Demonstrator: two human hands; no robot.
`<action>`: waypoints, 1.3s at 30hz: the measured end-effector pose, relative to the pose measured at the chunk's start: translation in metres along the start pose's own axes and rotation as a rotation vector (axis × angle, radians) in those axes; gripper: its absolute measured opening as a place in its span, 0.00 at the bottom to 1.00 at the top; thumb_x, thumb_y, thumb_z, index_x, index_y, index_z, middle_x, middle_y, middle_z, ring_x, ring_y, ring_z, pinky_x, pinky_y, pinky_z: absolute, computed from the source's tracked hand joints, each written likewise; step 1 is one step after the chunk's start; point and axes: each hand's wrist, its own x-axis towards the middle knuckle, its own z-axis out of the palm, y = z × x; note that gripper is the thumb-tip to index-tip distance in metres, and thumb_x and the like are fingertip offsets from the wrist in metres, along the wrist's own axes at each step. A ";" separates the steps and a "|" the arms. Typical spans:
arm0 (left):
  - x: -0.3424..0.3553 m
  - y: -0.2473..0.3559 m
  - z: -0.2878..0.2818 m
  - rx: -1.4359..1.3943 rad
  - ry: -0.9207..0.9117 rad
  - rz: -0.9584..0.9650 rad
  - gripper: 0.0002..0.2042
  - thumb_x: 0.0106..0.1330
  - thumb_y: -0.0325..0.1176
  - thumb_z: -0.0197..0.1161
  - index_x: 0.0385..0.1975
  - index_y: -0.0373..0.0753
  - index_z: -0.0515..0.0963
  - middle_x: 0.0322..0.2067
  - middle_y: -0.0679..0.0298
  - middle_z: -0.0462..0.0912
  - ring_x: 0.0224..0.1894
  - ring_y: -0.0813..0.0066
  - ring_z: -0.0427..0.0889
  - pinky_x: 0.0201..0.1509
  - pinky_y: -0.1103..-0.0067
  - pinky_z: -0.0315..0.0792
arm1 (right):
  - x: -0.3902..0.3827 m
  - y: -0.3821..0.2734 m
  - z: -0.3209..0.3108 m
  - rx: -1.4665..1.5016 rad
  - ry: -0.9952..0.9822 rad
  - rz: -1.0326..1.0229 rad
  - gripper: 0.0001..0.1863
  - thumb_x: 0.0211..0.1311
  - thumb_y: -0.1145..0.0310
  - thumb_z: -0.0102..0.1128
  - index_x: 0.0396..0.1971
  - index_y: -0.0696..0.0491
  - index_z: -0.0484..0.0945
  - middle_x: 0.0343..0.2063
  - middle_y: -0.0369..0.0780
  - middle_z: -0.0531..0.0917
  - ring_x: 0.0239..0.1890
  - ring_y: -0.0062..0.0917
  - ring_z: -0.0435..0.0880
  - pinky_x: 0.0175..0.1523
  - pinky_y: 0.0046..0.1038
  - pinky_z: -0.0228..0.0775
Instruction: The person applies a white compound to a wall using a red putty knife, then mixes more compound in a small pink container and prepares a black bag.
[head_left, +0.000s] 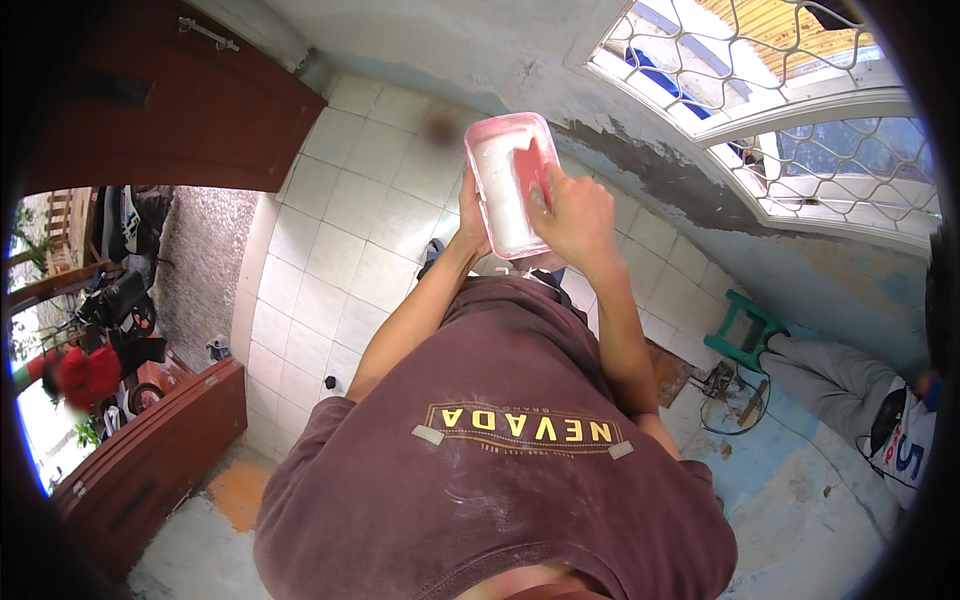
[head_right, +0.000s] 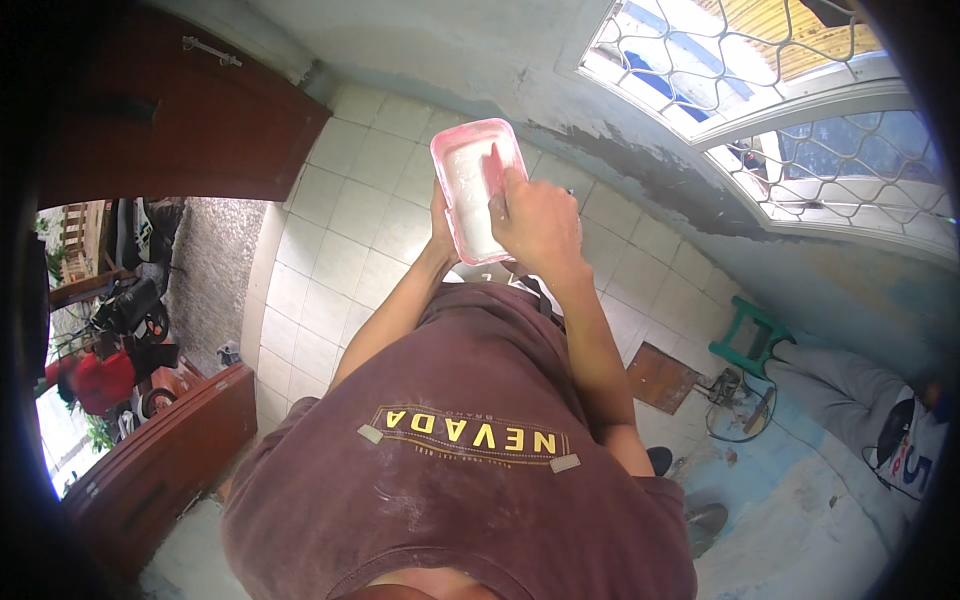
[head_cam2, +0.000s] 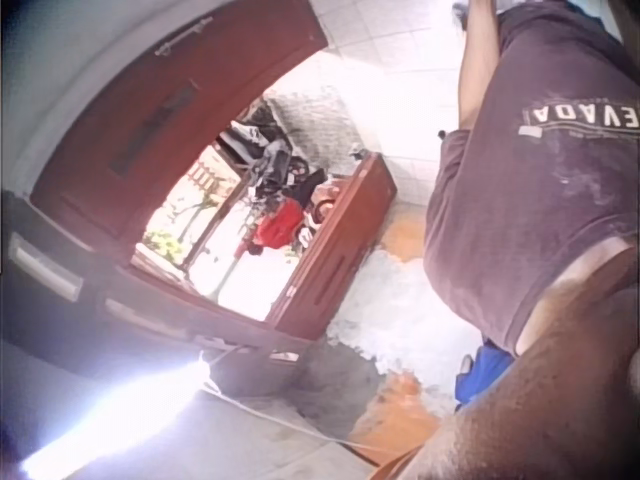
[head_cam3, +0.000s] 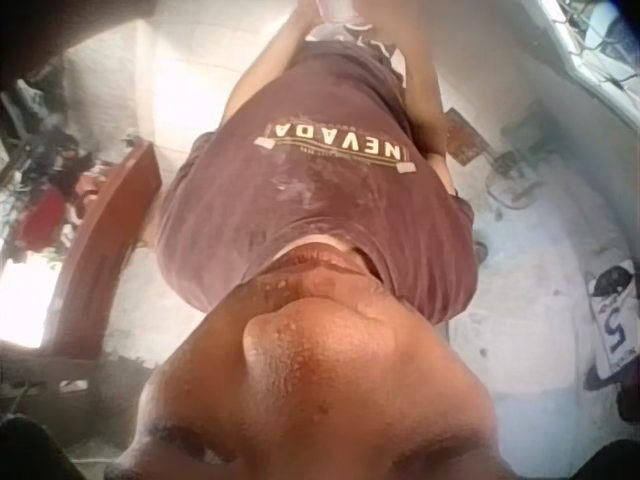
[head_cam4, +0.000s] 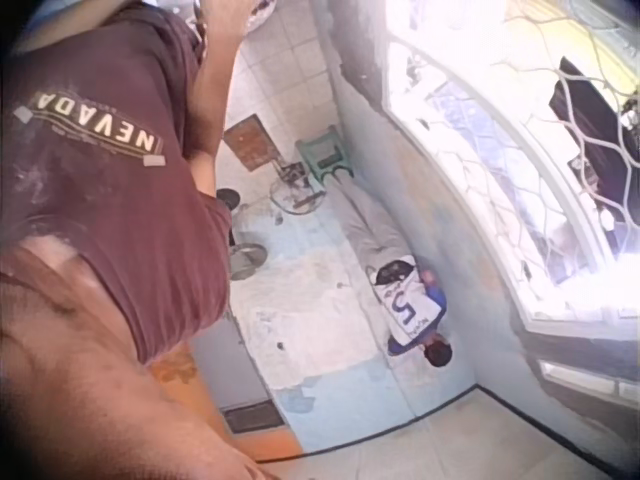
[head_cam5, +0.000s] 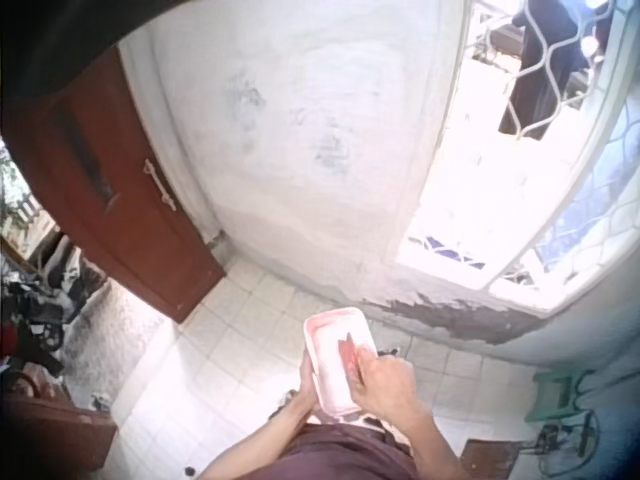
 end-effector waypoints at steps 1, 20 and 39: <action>-0.001 -0.002 0.002 0.005 0.009 0.000 0.34 0.74 0.62 0.32 0.68 0.44 0.62 0.61 0.56 0.73 0.62 0.61 0.75 0.66 0.64 0.73 | 0.002 0.000 -0.001 0.020 0.034 0.011 0.12 0.63 0.62 0.57 0.31 0.56 0.76 0.16 0.50 0.79 0.24 0.49 0.82 0.33 0.47 0.72; 0.011 -0.038 0.019 -0.008 0.002 -0.062 0.33 0.75 0.63 0.33 0.68 0.44 0.63 0.60 0.57 0.74 0.60 0.62 0.76 0.66 0.65 0.71 | -0.015 0.016 0.014 -0.046 0.084 0.033 0.11 0.62 0.62 0.57 0.35 0.55 0.76 0.20 0.49 0.82 0.24 0.46 0.83 0.31 0.47 0.73; 0.003 -0.035 0.008 0.003 0.022 -0.029 0.37 0.73 0.66 0.33 0.69 0.43 0.62 0.63 0.55 0.72 0.63 0.60 0.75 0.67 0.64 0.70 | -0.026 0.018 0.008 -0.071 0.044 -0.025 0.10 0.64 0.62 0.56 0.35 0.55 0.76 0.17 0.48 0.80 0.23 0.46 0.83 0.30 0.47 0.72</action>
